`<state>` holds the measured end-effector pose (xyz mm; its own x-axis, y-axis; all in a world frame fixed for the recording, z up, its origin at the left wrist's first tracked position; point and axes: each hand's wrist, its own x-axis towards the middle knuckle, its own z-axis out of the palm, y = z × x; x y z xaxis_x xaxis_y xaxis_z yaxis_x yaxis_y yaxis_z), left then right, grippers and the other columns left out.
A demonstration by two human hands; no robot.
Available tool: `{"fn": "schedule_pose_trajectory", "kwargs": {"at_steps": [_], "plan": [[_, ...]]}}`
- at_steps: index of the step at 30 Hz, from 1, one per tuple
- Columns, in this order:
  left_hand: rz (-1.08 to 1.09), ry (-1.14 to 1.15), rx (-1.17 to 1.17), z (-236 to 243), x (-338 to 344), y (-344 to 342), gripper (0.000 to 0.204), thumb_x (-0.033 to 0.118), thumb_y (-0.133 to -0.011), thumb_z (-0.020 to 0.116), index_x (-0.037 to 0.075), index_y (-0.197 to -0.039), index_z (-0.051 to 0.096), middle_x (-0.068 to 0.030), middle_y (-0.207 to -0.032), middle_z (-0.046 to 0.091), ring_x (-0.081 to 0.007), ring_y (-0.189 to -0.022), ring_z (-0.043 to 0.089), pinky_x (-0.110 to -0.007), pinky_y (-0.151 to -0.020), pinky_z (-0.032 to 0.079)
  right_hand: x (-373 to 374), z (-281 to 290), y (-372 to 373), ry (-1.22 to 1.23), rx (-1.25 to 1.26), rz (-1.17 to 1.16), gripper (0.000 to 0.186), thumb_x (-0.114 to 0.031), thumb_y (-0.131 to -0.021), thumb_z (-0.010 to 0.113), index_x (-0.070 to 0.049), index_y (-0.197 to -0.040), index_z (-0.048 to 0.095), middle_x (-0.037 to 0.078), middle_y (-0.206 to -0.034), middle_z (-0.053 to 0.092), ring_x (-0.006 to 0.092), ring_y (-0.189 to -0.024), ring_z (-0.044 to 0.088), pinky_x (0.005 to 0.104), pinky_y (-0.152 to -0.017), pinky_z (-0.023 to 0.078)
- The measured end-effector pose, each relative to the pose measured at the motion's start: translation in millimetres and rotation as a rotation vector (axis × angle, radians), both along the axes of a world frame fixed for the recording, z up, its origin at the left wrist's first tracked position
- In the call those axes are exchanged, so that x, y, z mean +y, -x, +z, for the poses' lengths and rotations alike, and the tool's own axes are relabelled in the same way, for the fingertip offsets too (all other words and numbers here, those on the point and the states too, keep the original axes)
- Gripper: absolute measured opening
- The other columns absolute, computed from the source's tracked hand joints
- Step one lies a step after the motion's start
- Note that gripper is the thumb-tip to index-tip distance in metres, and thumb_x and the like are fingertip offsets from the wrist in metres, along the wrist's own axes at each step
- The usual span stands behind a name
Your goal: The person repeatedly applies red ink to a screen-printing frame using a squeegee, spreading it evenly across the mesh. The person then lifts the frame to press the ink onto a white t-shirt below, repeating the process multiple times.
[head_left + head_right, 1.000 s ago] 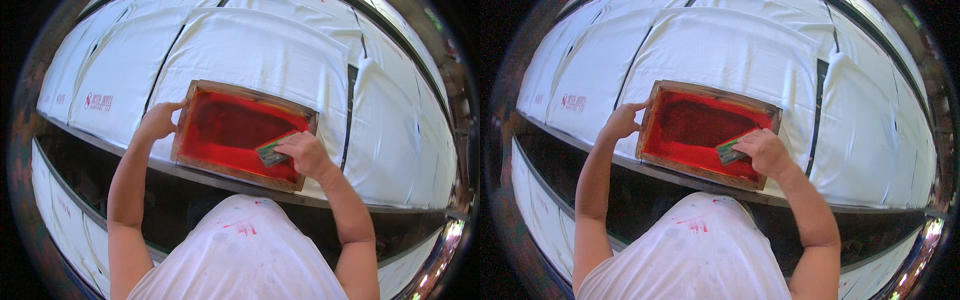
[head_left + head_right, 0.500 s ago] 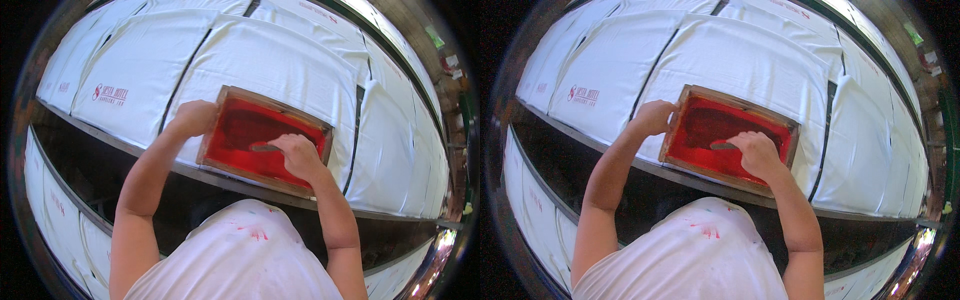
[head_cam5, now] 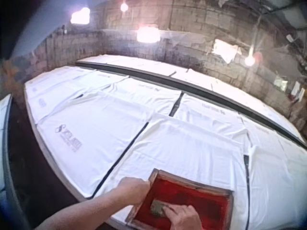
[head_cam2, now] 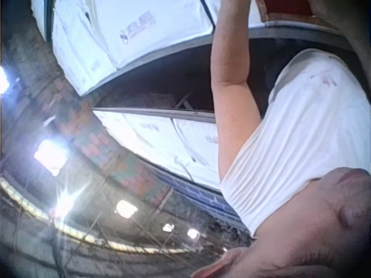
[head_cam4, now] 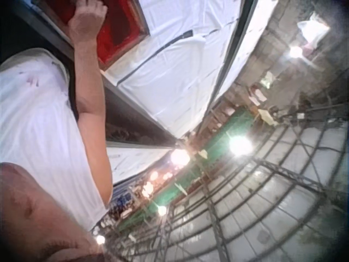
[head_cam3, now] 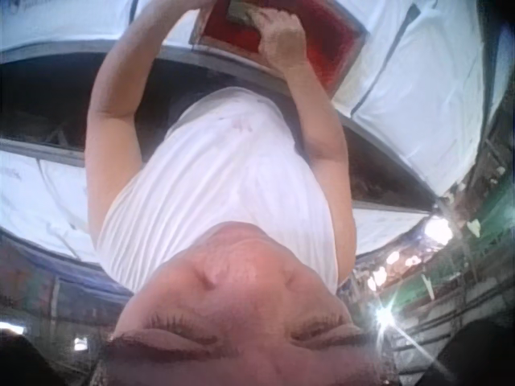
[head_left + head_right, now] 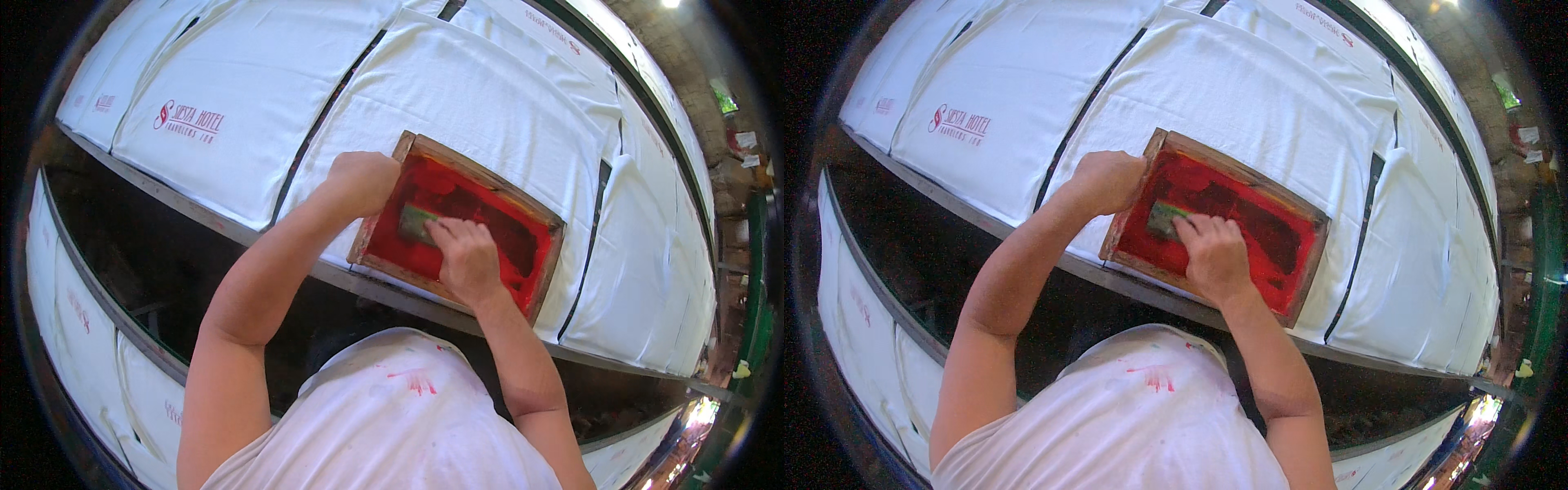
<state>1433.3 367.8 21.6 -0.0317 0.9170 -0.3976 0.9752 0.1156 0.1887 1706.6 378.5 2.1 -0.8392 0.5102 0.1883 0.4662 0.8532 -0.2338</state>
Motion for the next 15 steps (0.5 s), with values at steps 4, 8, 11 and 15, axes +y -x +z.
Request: {"fn": "schedule_pose_trajectory", "kwargs": {"at_steps": [4,8,11,15], "plan": [[0.017,-0.024,-0.022,9,-1,-2,0.020,0.010,-0.096,0.073,0.004,-0.111,0.086,-0.0230,-0.114,0.086,-0.0429,-0.111,0.084,-0.054,-0.091,0.067,-5,10,-10,0.101,-0.005,0.056,0.043,-0.002,-0.087,0.069,-0.007,-0.127,0.083,0.013,-0.117,0.081,0.0333,-0.108,0.076,0.0480,-0.095,0.059],[0.039,-0.009,-0.006,10,2,-4,0.019,0.005,-0.095,0.074,0.004,-0.108,0.087,-0.0216,-0.114,0.086,-0.0420,-0.112,0.084,-0.053,-0.092,0.067,36,33,-5,0.277,-0.043,0.060,0.041,0.003,-0.088,0.064,-0.004,-0.123,0.084,0.016,-0.113,0.082,0.0373,-0.111,0.075,0.0491,-0.100,0.061],[0.028,0.010,-0.030,19,3,-6,0.020,0.005,-0.095,0.073,0.004,-0.109,0.087,-0.0206,-0.113,0.086,-0.0414,-0.112,0.084,-0.053,-0.092,0.067,70,16,2,0.180,0.032,-0.013,0.043,0.004,-0.090,0.062,-0.003,-0.127,0.082,0.018,-0.118,0.081,0.0403,-0.115,0.074,0.0516,-0.105,0.059],[0.014,0.032,0.008,10,4,-3,0.020,0.017,-0.101,0.072,0.008,-0.114,0.085,-0.0213,-0.111,0.086,-0.0415,-0.108,0.084,-0.055,-0.089,0.068,90,1,13,0.122,0.051,-0.104,0.045,0.004,-0.091,0.063,-0.003,-0.132,0.080,0.019,-0.121,0.079,0.0420,-0.116,0.073,0.0540,-0.106,0.057]]}}
